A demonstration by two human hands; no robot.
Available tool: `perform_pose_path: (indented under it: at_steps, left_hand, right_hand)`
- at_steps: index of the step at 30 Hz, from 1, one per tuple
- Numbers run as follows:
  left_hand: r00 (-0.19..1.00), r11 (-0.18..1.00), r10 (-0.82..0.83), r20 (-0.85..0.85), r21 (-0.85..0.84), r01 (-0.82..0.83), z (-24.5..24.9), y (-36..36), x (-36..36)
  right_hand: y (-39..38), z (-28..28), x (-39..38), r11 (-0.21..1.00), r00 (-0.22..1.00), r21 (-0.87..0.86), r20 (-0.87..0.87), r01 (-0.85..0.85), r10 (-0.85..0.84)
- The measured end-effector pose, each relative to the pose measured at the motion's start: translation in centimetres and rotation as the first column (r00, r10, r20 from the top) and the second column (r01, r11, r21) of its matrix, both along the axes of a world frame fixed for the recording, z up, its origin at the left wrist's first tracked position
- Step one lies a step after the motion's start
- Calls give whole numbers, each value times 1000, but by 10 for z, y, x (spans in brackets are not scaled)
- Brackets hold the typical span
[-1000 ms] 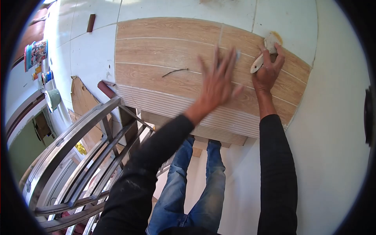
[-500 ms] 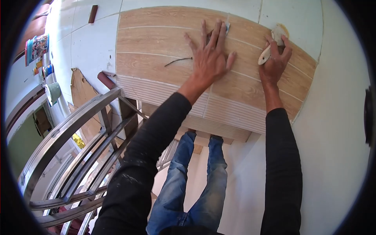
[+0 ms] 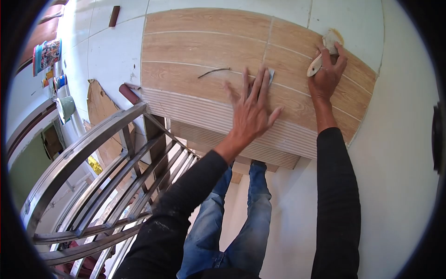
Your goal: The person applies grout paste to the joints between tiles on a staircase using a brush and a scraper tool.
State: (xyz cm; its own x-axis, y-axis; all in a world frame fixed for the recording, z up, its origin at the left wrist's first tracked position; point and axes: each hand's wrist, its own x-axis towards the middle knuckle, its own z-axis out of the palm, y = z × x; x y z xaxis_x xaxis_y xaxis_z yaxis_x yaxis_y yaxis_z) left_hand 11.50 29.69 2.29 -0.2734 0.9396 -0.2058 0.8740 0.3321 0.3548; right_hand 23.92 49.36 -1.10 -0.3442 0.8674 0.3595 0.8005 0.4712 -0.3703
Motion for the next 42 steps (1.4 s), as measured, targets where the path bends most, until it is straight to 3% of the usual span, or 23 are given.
perform_pose_path:
  at_steps: [1,3,4,8,11,13,16,18,21,25,29,31,32,36,39,41,42]
  left_hand:
    - [1000,1000,7,2,-9,-7,-4,14,-8]
    - [991,976,39,-124,215,-11,-20,65,-31]
    - [987,968,71,-143,247,-34,-26,82,-36]
    - [997,991,69,-42,115,-63,-8,14,-3]
    - [998,992,56,-36,111,-52,-6,20,-10]
    - [996,988,48,-69,151,-37,-12,62,-25]
    - [987,968,134,-91,227,-110,-12,72,-18]
    - [995,992,102,-5,71,-101,4,28,5]
    - [996,989,78,-33,131,-74,-10,41,-7]
    - [991,930,123,-53,354,-96,-27,139,-48]
    - [994,959,100,-46,270,-84,-19,101,-43]
    - [974,969,3,-226,240,53,-28,74,-68]
    - [979,949,58,-196,316,7,-32,71,-81]
    - [966,936,123,-229,351,-36,-30,51,-135]
    - [982,876,167,-91,470,-106,-37,24,-148]
    - [987,845,152,-60,526,-99,-40,20,-160]
    - [983,811,165,-81,578,-89,-39,22,-161]
  right_hand:
    - [2,-2,2,1000,1000,20,-24,-19,20]
    - [1,-6,5,999,999,36,-36,-29,31]
    - [0,-7,5,999,999,29,-39,-24,25]
    - [1,-5,3,999,998,25,-51,-20,22]
    - [0,-3,2,1000,1000,11,-29,-5,5]
    - [-1,0,1,1000,1000,9,-29,-5,6]
    - [1,1,1,1000,1000,18,-22,-21,21]
    - [1,3,0,999,1000,33,-26,-11,12]
    - [-1,1,-1,1000,1000,-13,12,8,-7]
    - [1,1,2,1000,1000,9,-15,-9,9]
    - [0,5,0,1000,1000,6,23,-8,8]
    - [0,2,1,1000,1000,9,-1,-17,17]
    - [1,1,2,1000,1000,13,-21,-21,22]
    - [-1,-2,0,999,998,15,-55,-38,39]
    - [-4,6,10,994,987,99,-145,-53,67]
    - [-12,29,11,994,955,-6,-280,-108,102]
    - [-27,46,14,966,938,-186,-327,-180,112]
